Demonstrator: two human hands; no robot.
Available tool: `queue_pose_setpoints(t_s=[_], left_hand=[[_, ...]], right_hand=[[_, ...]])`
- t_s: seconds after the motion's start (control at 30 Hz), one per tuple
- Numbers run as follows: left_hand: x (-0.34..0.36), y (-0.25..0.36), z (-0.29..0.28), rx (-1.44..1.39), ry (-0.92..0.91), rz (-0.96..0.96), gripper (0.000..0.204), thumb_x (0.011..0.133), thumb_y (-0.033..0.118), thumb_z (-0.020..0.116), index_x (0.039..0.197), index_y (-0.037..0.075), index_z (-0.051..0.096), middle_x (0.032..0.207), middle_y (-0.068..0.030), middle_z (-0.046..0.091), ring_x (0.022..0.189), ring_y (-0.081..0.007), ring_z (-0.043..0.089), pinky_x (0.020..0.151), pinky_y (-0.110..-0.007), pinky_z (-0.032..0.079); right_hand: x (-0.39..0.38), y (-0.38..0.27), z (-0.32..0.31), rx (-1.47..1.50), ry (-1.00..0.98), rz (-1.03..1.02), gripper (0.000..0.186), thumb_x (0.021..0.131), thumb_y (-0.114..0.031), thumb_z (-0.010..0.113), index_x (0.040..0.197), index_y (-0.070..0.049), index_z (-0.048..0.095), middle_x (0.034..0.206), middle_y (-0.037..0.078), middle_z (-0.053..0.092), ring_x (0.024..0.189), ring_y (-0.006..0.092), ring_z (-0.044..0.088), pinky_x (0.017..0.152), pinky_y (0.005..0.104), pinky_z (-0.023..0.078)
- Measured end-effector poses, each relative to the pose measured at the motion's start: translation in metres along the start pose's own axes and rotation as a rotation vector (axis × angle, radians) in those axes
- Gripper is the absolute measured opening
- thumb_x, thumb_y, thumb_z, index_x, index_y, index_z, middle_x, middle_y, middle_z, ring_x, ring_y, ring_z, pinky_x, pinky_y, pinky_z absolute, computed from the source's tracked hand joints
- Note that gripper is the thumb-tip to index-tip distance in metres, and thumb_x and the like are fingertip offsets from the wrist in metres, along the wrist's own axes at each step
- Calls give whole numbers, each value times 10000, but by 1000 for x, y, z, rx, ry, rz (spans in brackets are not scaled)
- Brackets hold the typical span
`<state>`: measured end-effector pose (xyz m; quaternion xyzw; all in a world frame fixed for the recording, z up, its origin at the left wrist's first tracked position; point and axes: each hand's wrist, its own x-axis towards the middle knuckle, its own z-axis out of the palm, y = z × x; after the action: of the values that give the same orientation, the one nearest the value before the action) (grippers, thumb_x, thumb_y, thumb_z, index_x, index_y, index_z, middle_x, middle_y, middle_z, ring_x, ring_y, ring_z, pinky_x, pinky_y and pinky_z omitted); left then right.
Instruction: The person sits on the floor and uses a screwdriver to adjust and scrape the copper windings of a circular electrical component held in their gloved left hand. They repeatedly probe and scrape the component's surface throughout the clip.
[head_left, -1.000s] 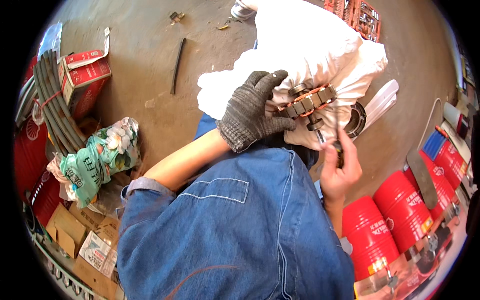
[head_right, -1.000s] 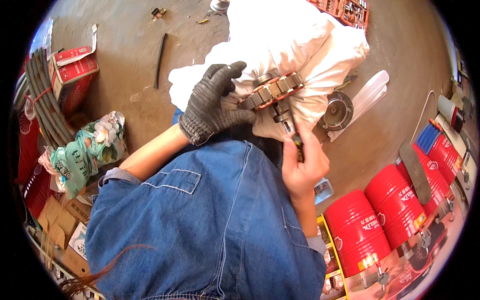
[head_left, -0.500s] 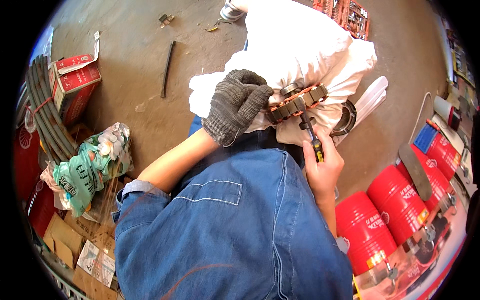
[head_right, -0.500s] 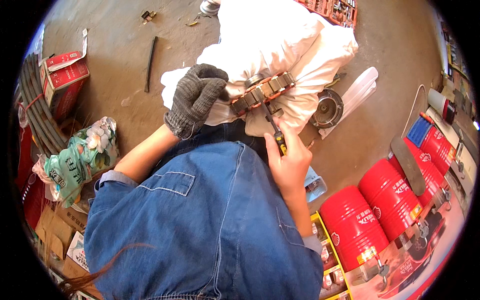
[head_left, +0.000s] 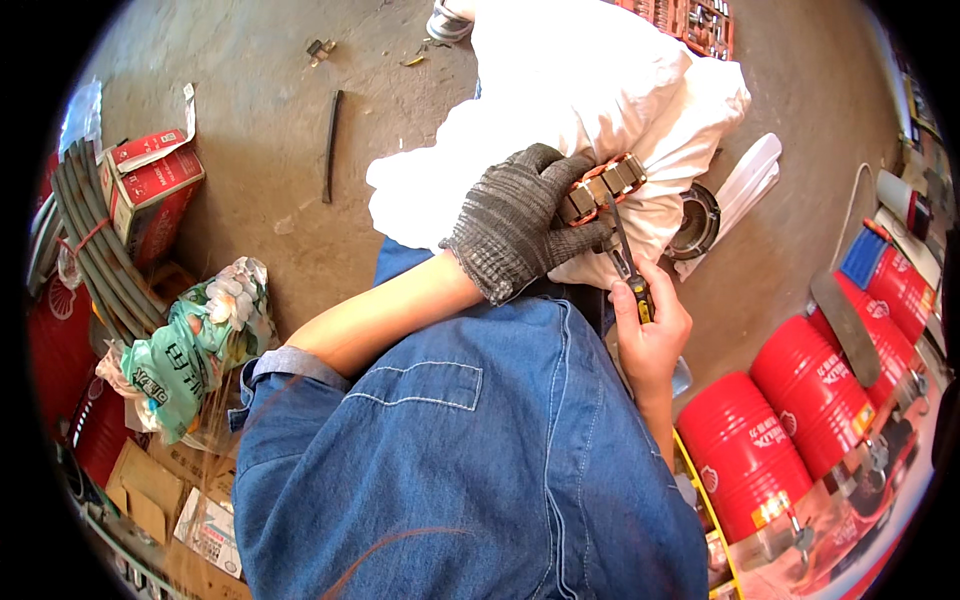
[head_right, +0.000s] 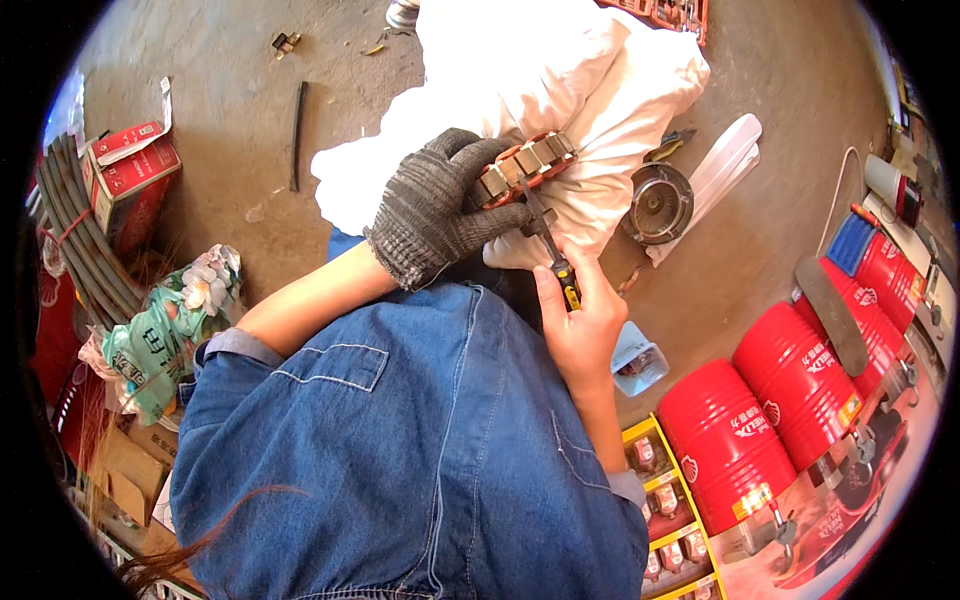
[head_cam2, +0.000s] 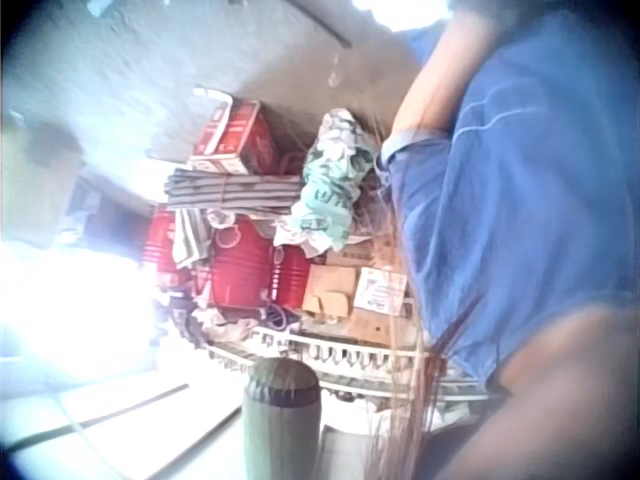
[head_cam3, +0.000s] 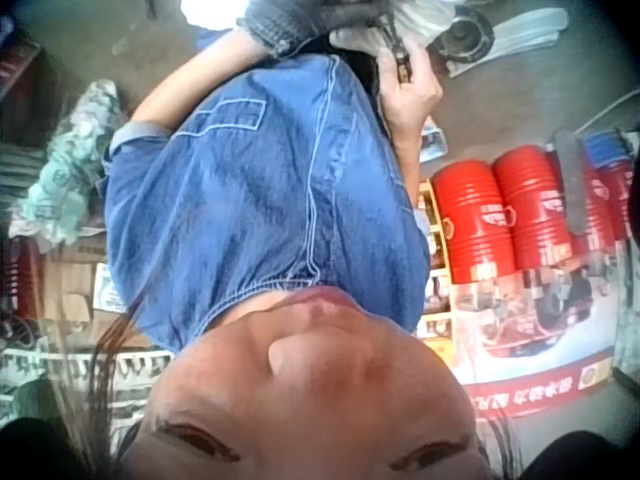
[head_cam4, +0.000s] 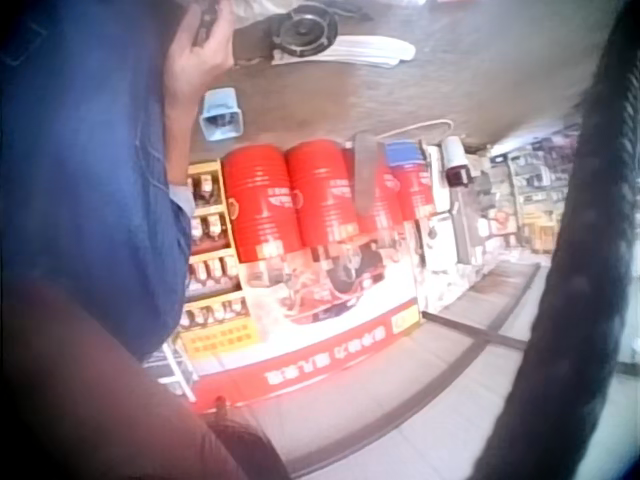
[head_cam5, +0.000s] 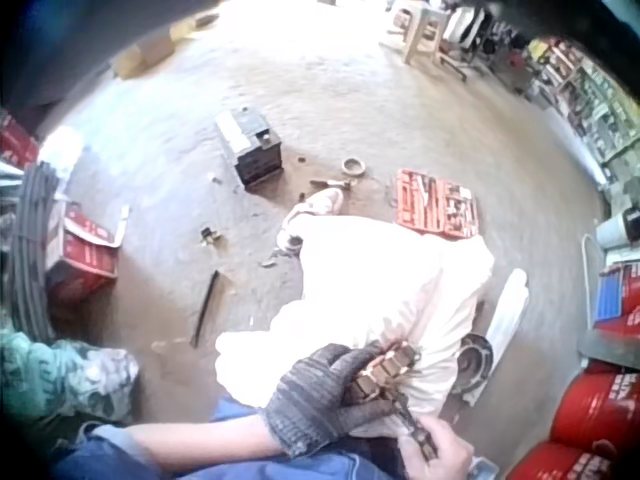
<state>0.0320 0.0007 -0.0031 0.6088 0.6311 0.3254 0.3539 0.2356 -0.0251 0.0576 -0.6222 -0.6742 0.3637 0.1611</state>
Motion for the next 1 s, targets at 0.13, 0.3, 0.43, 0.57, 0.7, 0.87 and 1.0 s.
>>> queue_pose_setpoints(t_s=[0.13, 0.3, 0.43, 0.57, 0.7, 0.87, 1.0], left_hand=[[1, -2, -3, 25, -22, 26, 634, 693, 434, 840, 1157, 42, 661, 930, -159, 652, 773, -341, 671, 674, -416, 539], [3, -2, -5, -24, -49, 9, 567, 698, 391, 837, 1104, 29, 679, 896, -156, 651, 752, -339, 665, 659, -409, 531], [4, -4, -7, -57, -69, 10, 560, 697, 368, 840, 1104, 21, 674, 893, -159, 647, 750, -345, 660, 662, -407, 529], [6, -8, -7, -53, -74, 66, 590, 694, 357, 845, 1131, 9, 657, 903, -167, 640, 766, -359, 653, 680, -408, 530], [10, -7, -17, -84, -195, 51, 652, 692, 378, 846, 1180, 1, 634, 960, -176, 631, 846, -356, 649, 737, -404, 528], [14, -17, -29, -227, -288, 95, 689, 707, 390, 840, 1231, 4, 615, 983, -167, 619, 883, -334, 633, 774, -404, 515], [13, -28, -26, -272, -309, 109, 653, 730, 374, 830, 1229, 8, 624, 944, -149, 610, 840, -305, 619, 757, -389, 513]], right_hand=[[1, -2, 0, 27, -32, 29, 322, 875, -117, 727, 1152, 29, 654, 1063, 168, 715, 966, 260, 708, 856, 339, 531], [4, 3, -3, 3, -25, -48, 331, 863, -114, 740, 1149, 28, 654, 1069, 171, 715, 973, 269, 710, 853, 339, 535], [6, 5, -5, 13, -51, -59, 332, 861, -111, 741, 1152, 23, 654, 1078, 173, 713, 981, 280, 709, 853, 340, 537], [9, -2, -10, 7, -59, -79, 322, 857, -104, 742, 1145, 12, 659, 1054, 165, 705, 938, 293, 707, 826, 350, 540], [16, -19, -28, -40, -110, -115, 297, 838, -81, 748, 1118, -12, 679, 988, 146, 689, 856, 289, 694, 768, 345, 541], [21, -38, -41, -217, -106, -208, 310, 812, -75, 766, 1111, -40, 697, 925, 113, 670, 737, 262, 669, 661, 324, 533], [20, -68, -45, -409, -161, -158, 325, 824, -104, 758, 1140, -62, 695, 845, 81, 628, 655, 258, 637, 606, 343, 514]])
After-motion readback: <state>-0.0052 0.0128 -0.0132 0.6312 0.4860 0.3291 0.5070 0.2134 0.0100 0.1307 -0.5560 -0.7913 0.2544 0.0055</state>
